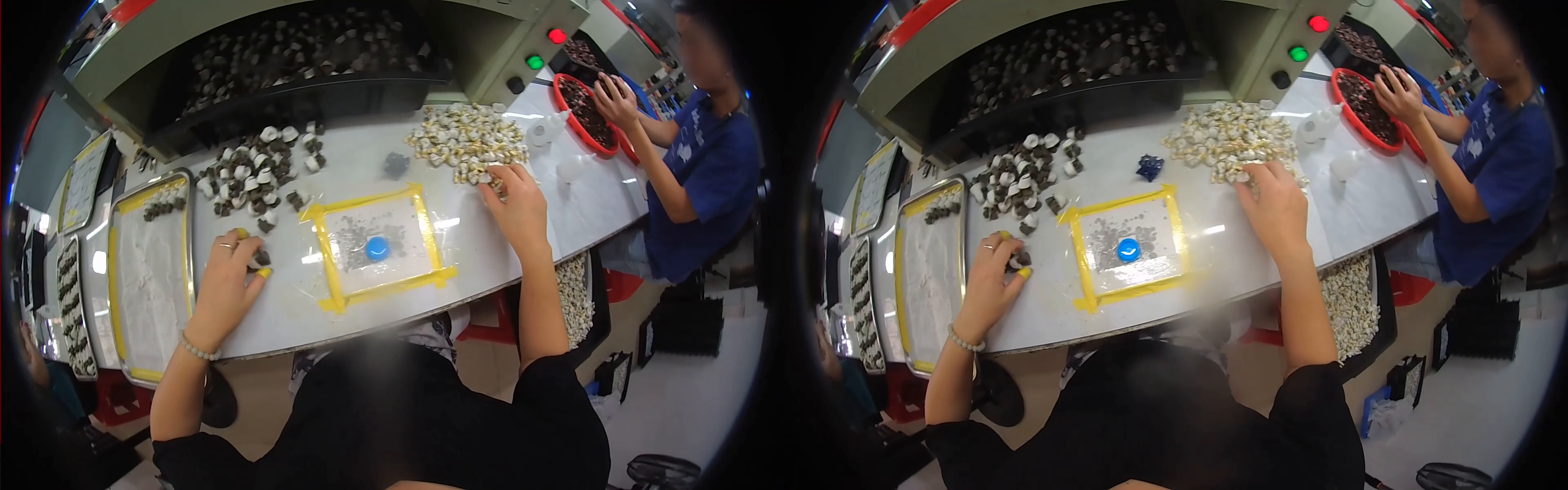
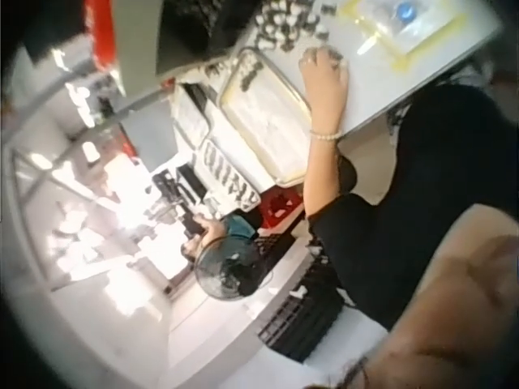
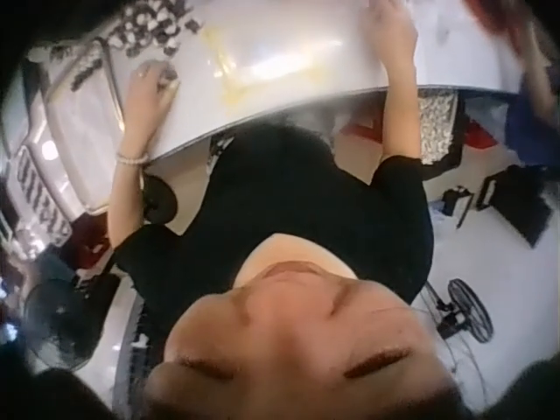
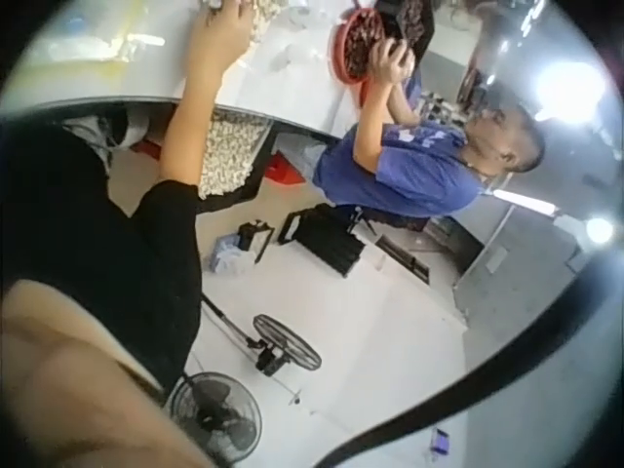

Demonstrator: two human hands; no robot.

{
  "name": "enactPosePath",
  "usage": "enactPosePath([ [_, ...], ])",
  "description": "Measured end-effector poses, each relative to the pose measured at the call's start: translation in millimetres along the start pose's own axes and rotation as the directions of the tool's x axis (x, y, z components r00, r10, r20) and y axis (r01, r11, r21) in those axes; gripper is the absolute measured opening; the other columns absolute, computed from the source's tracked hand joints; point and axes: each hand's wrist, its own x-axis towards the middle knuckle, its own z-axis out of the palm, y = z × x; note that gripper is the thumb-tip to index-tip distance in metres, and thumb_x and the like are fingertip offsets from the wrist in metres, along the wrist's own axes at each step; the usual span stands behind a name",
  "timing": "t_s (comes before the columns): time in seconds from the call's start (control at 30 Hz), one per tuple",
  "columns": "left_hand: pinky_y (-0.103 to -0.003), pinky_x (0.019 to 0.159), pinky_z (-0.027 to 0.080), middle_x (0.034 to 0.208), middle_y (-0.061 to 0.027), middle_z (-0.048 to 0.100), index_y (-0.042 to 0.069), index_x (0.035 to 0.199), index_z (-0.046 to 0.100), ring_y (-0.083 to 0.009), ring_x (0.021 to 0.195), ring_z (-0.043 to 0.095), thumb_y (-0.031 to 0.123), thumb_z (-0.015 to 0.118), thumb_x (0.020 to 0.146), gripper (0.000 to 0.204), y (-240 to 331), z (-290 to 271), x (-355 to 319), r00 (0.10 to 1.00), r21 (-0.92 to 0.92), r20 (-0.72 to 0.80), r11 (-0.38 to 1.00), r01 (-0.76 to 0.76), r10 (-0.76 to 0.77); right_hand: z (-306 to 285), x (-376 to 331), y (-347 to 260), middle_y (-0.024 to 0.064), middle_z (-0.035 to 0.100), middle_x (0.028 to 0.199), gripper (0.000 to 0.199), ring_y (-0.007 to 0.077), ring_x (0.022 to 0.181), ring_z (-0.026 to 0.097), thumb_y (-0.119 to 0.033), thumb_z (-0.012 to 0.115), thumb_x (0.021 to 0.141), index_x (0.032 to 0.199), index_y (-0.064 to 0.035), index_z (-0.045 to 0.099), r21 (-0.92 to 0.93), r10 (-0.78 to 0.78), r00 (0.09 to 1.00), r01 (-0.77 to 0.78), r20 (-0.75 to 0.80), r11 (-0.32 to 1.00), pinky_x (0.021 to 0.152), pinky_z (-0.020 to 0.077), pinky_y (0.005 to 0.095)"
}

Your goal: The person assembles small white and gray components by gluing them together with a glue applicator, then organizes the assembled parts onto a tray.

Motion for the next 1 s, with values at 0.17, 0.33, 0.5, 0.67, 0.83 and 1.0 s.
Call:
enactPosePath([
  [0.17, -0.039, 0.093, 0.040, 0.119, -0.0198, 0.048, 0.001, 0.113, 0.053, -0.0365, 0.111, 0.045, 0.004, 0.068, 0.067, 0.048, 35, -9, -23, 0.997, -0.057, -0.074, 0.998, 0.002, -0.007, 13, -2, -4, 0.0082, 0.059, 0.086, 0.019, 0.0265, 0.075, 0.059, -0.009, 0.067, 0.075, 0.093, -0.0062, 0.063, -0.074, -0.012, 1.000, 0.014, 0.022, 0.997, 0.066, 0.0473, 0.0366],
  [0.33, -0.038, 0.082, 0.044, 0.107, -0.0189, 0.051, -0.001, 0.106, 0.057, -0.0340, 0.096, 0.052, 0.003, 0.069, 0.068, 0.040, 45, 8, -51, 0.929, -0.221, -0.233, 0.946, 0.238, -0.288, 5, -20, -27, 0.0084, 0.059, 0.084, 0.024, 0.0214, 0.073, 0.058, -0.004, 0.069, 0.071, 0.094, -0.0019, 0.062, 0.178, -0.102, 0.994, 0.093, 0.043, 0.980, 0.066, 0.0477, 0.0324],
  [0.5, -0.037, 0.077, 0.046, 0.101, -0.0177, 0.053, -0.002, 0.102, 0.058, -0.0325, 0.090, 0.054, 0.001, 0.068, 0.069, 0.034, 48, 33, -47, 0.910, -0.247, -0.279, 0.939, 0.240, -0.306, 11, -40, -51, 0.0092, 0.059, 0.087, 0.025, 0.0219, 0.076, 0.057, -0.003, 0.070, 0.071, 0.096, -0.0034, 0.067, 0.279, -0.395, 0.882, 0.324, 0.256, 0.904, 0.068, 0.0468, 0.0318],
  [0.67, -0.037, 0.075, 0.046, 0.093, -0.0146, 0.056, -0.001, 0.095, 0.058, -0.0311, 0.087, 0.054, -0.001, 0.066, 0.069, 0.027, 46, 37, -36, 0.945, -0.198, -0.287, 0.975, 0.101, -0.156, 15, -46, -53, 0.0096, 0.060, 0.089, 0.027, 0.0240, 0.081, 0.057, -0.005, 0.070, 0.073, 0.099, -0.0037, 0.067, 0.220, -0.418, 0.869, 0.367, 0.266, 0.904, 0.068, 0.0473, 0.0322],
  [0.83, -0.030, 0.069, 0.046, 0.081, -0.0093, 0.058, -0.001, 0.092, 0.057, -0.0216, 0.081, 0.055, -0.004, 0.064, 0.068, 0.025, 53, 33, -35, 0.953, -0.422, -0.206, 0.899, 0.120, -0.224, 19, -52, -51, 0.0097, 0.061, 0.087, 0.026, 0.0248, 0.078, 0.058, -0.005, 0.070, 0.072, 0.098, -0.0027, 0.067, 0.223, -0.383, 0.910, 0.345, 0.161, 0.912, 0.067, 0.0479, 0.0331],
  [1.0, -0.026, 0.069, 0.048, 0.086, -0.0037, 0.058, -0.003, 0.102, 0.057, -0.0116, 0.081, 0.055, -0.009, 0.062, 0.073, 0.030, 68, 39, -29, 0.927, -0.900, 0.021, 0.396, 0.180, -0.374, 20, -49, -58, 0.0088, 0.061, 0.085, 0.022, 0.0247, 0.077, 0.058, -0.005, 0.070, 0.072, 0.094, -0.0041, 0.067, 0.234, -0.394, 0.907, 0.354, 0.150, 0.905, 0.067, 0.0482, 0.0330],
])
